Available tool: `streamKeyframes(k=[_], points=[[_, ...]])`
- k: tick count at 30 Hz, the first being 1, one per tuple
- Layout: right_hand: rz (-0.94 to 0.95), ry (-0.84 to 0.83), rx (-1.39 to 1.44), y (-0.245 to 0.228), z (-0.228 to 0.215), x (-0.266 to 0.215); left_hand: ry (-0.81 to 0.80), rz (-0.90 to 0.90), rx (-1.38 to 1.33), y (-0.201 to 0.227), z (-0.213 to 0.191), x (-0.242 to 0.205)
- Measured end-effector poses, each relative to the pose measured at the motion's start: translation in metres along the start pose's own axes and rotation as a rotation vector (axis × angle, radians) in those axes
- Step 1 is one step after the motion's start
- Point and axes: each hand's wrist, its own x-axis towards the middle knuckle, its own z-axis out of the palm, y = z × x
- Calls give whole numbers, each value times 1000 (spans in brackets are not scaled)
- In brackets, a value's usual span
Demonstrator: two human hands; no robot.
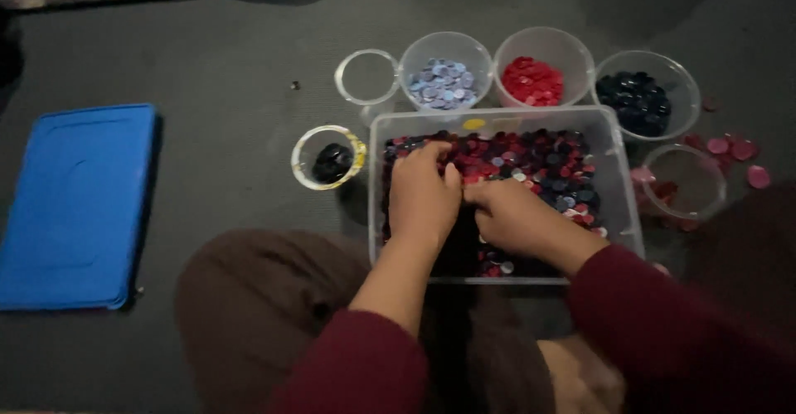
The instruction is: Sorting various colored buttons from a large mixed bin into smaller individual containers by color.
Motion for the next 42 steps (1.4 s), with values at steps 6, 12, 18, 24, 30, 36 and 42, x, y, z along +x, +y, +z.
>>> streamKeyframes(k=[6, 12, 18, 24, 30, 36, 42], points=[[222, 264, 39, 13, -37, -17, -28, 214, 193, 20, 38, 30], [360, 363, 12, 29, -63, -25, -72, 226, 391, 14, 66, 55], [291, 309, -101, 10, -57, -3, 153, 290, 517, 16, 72, 48], [432, 274, -143, 3, -43, 8, 257, 351, 583, 2, 83, 55], [470, 303, -149, 8, -38, 13, 261, 416, 554, -1, 70, 37], [523, 328, -14, -1, -44, 17, -40, 130, 379, 4, 40, 22], [515, 374, 14, 7, -38, 0, -232, -278, 187, 16, 4, 0]])
